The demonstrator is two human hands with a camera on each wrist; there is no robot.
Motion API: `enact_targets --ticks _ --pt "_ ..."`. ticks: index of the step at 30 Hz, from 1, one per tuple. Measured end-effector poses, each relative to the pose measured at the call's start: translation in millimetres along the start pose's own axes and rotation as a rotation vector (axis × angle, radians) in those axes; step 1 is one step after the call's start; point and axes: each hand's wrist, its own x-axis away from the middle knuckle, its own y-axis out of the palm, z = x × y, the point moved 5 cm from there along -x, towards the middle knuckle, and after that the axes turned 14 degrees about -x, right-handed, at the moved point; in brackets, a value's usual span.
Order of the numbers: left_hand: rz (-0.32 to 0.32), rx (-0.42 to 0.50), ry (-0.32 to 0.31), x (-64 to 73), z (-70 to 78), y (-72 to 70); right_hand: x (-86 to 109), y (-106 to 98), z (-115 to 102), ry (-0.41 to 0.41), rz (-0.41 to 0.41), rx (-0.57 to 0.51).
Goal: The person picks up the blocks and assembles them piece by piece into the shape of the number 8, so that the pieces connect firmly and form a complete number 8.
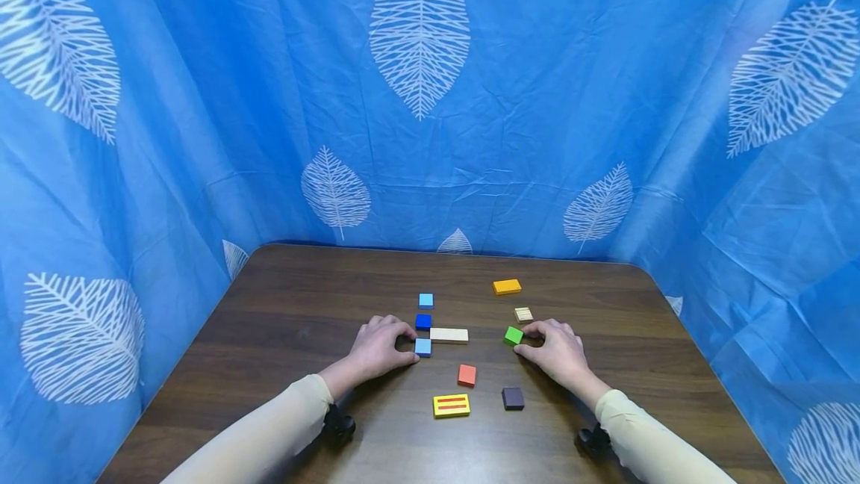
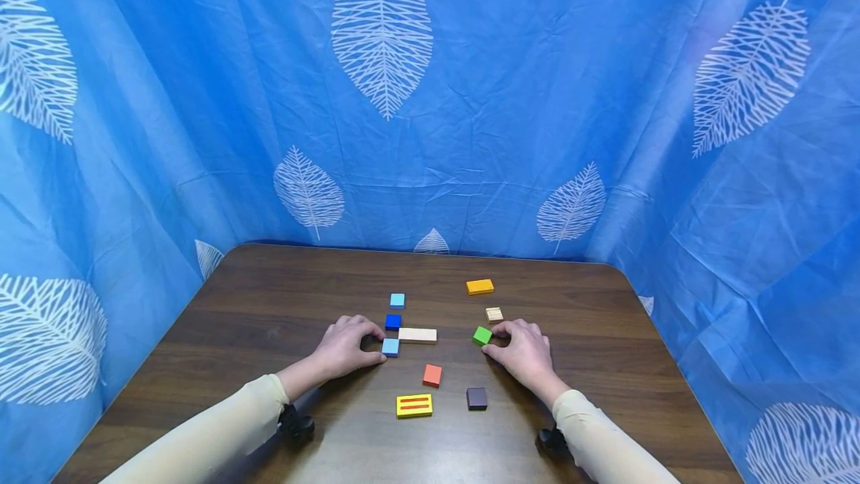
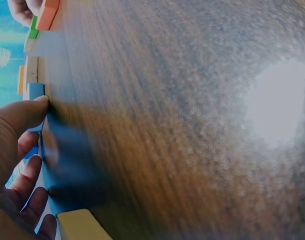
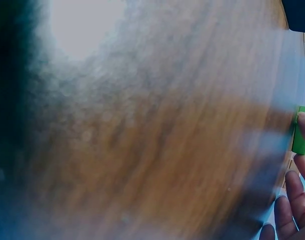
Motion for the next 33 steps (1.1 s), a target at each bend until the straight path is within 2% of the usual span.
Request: enact_targets --ticks 17,33 --pt "0.013 0.000 0.006 0.8 0.7 0.2 -1.5 1 -6 0.022 0.006 0.046" --pt "0.018 0.004 0.006 2.0 1.5 -0.2 -18.1 22 -29 -0.013 -0.034 -0.034"
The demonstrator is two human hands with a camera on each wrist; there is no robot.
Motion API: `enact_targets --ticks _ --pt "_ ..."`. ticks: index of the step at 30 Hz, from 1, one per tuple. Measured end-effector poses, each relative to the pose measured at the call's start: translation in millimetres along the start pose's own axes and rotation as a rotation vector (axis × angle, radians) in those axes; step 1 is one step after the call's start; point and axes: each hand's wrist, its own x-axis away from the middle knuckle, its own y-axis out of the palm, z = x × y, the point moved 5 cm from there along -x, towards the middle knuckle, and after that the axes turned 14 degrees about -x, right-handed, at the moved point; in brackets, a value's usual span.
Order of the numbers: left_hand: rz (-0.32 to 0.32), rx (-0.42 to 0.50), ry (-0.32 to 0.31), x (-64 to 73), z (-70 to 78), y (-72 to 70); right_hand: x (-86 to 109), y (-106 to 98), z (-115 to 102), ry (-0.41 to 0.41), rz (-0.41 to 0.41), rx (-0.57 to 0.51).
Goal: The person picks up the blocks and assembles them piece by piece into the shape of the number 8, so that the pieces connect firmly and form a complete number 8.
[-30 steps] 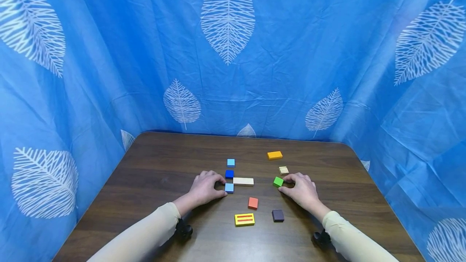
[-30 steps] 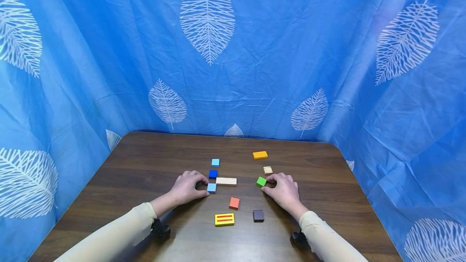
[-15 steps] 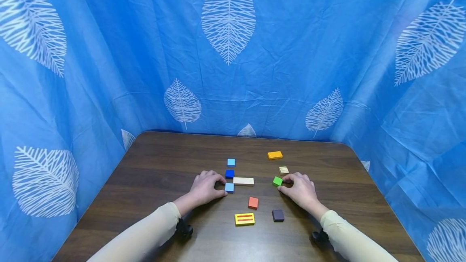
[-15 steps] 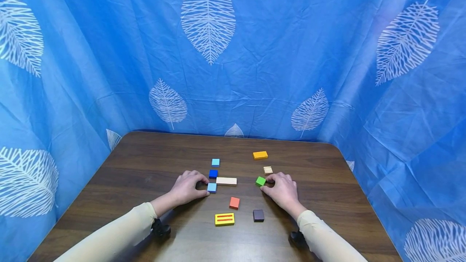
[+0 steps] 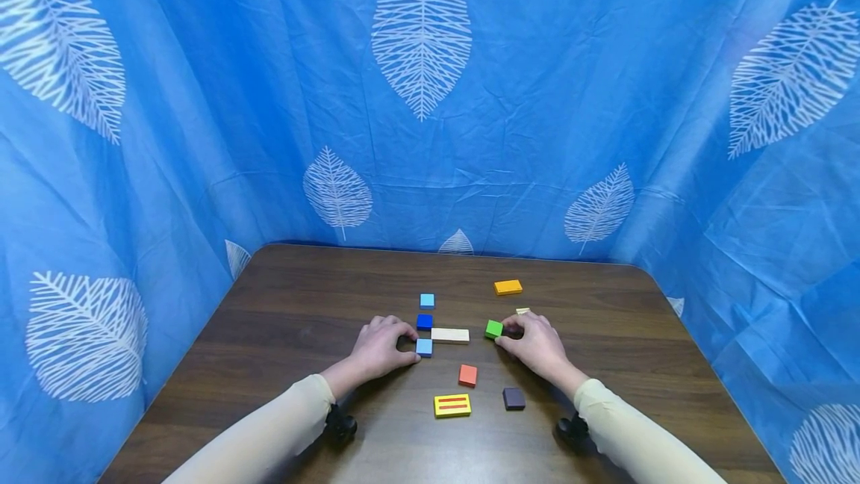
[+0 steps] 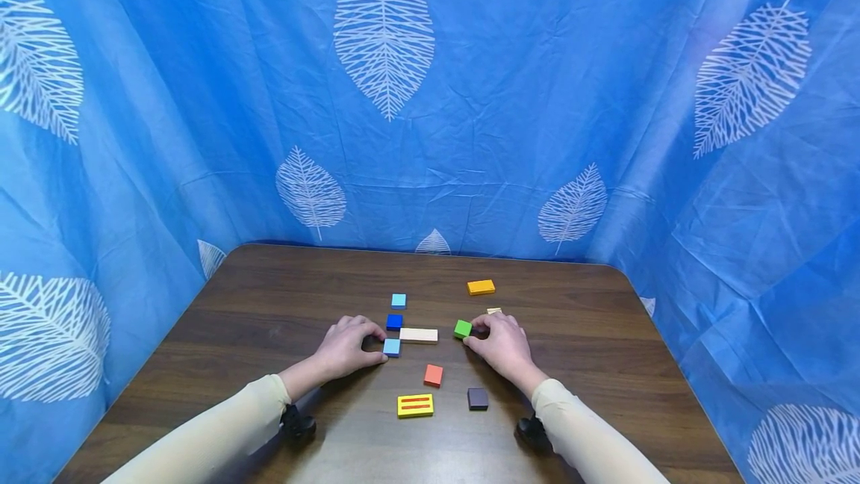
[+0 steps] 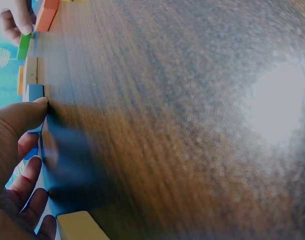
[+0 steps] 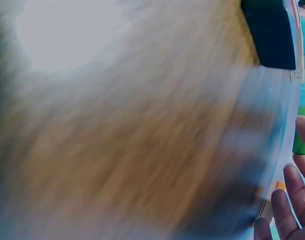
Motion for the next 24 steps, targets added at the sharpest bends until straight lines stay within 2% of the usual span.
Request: enact_targets --ticks 9,24 --pt "0.002 -0.002 0.004 0.3 -0.3 1.2 -10.2 13 -13 -0.039 -0.023 -0.008" --pt "0.012 -0.010 0.010 0.2 -0.5 1.1 -21.2 23 -21 -0.085 -0.061 0.026"
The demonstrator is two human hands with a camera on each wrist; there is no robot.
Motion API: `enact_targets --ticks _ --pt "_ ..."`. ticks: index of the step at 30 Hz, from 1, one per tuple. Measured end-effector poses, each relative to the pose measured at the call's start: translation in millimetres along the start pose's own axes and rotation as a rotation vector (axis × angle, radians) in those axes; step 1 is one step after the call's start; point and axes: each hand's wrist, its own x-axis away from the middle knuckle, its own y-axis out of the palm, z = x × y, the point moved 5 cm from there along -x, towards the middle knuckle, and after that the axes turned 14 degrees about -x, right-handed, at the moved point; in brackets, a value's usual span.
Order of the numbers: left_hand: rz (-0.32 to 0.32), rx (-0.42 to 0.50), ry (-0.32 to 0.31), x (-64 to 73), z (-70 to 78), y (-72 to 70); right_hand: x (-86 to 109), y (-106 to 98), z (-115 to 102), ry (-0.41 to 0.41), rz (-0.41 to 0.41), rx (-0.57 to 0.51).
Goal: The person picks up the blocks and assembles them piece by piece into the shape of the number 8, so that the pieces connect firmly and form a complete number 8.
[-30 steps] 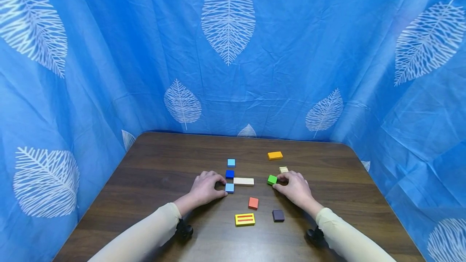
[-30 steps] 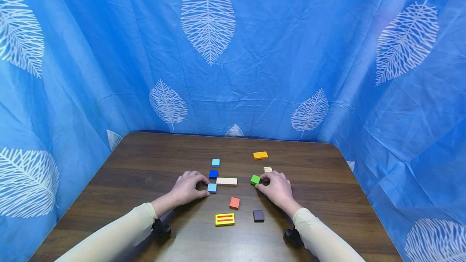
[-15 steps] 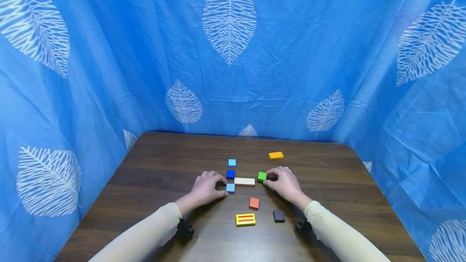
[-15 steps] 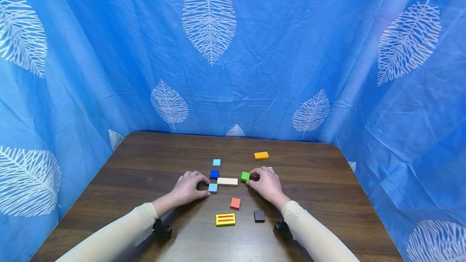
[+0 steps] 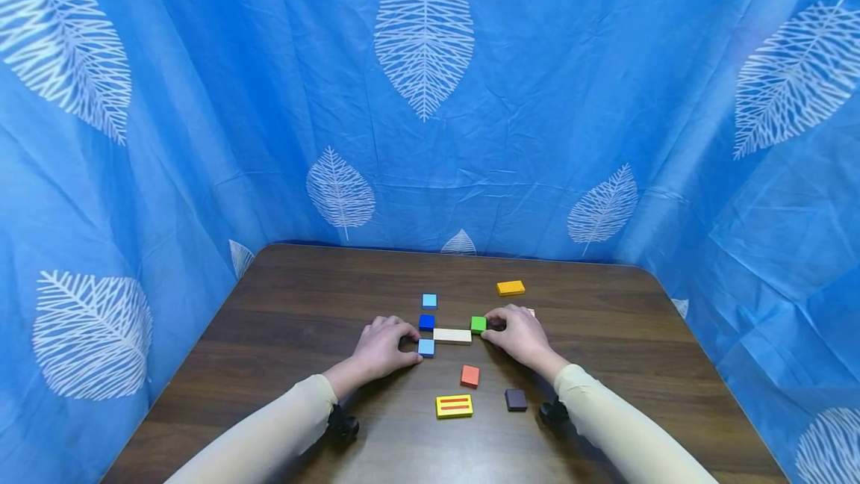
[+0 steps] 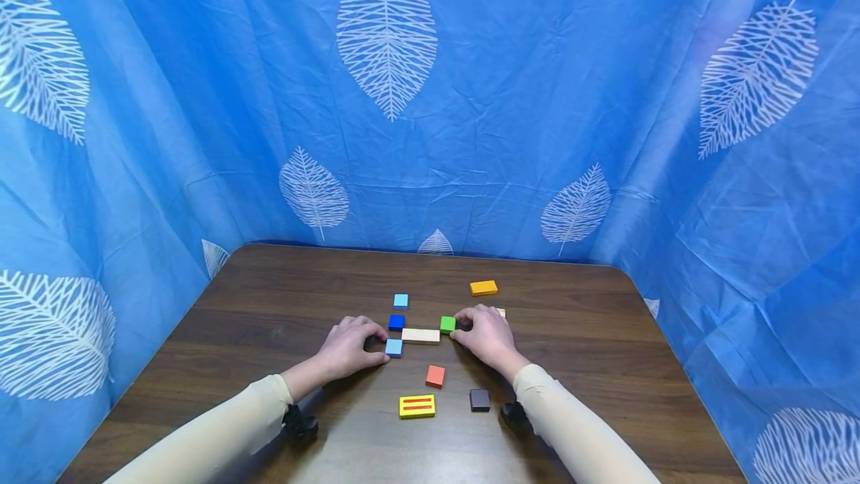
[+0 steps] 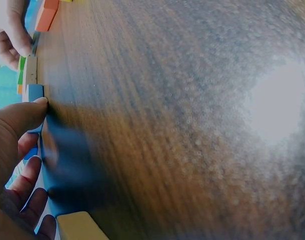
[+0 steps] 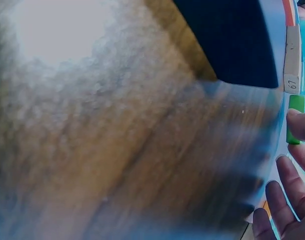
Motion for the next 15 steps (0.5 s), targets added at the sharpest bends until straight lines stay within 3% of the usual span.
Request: enact_targets --ticks 15 --pt "-0.004 -0.002 -0.003 0.4 0.8 -0.2 -3.6 3.1 -2.5 0.001 -0.013 0.031"
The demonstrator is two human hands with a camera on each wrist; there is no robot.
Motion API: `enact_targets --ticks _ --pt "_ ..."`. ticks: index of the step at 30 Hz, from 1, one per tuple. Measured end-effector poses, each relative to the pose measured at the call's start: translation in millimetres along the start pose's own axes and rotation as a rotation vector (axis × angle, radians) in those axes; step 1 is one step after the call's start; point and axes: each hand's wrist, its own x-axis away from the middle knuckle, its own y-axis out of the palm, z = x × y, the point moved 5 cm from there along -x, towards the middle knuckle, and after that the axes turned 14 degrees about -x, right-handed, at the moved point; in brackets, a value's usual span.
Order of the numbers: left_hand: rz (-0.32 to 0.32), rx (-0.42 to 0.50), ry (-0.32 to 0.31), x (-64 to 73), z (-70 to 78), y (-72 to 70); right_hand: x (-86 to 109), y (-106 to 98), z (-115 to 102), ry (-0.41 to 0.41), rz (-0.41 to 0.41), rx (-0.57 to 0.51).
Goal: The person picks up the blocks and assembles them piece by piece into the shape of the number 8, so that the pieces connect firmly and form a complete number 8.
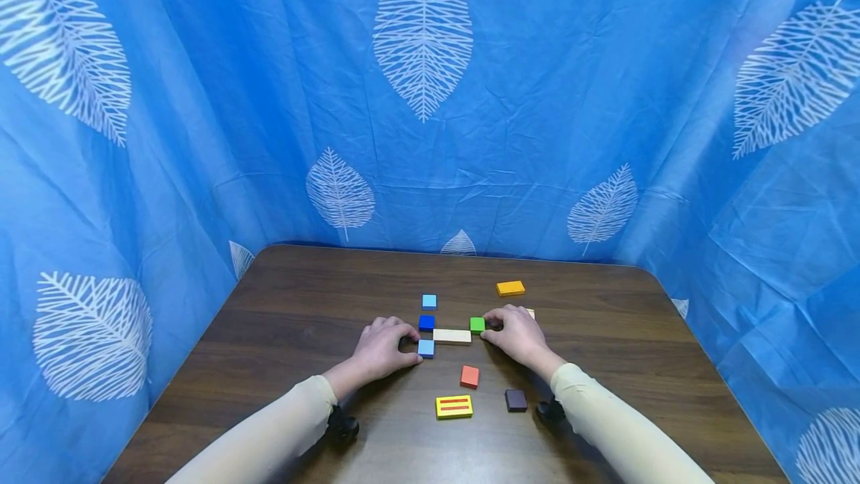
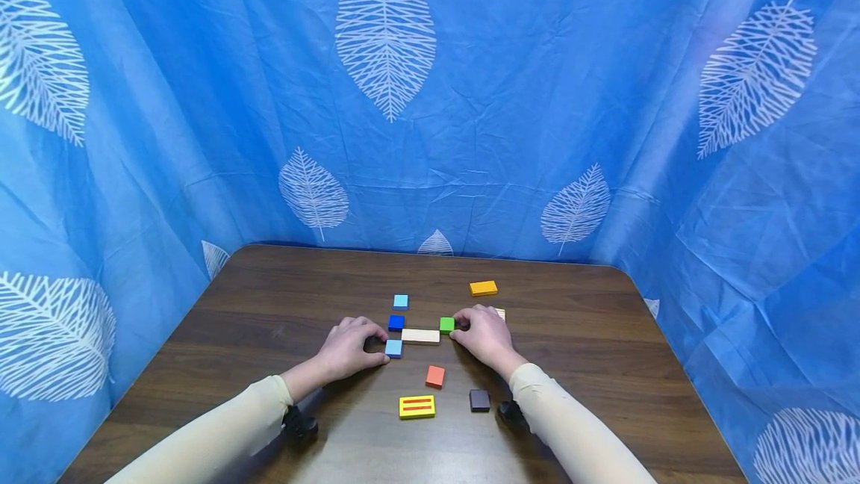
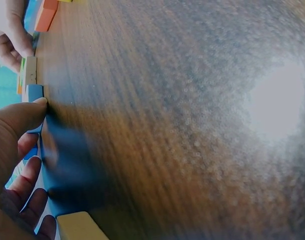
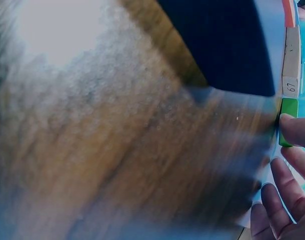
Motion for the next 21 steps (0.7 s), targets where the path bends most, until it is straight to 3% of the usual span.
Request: enact_targets --ticks 21 --pt "-0.005 -0.004 -0.001 -0.4 -0.3 0.7 -0.5 1.3 -1.3 0.000 -0.003 0.027"
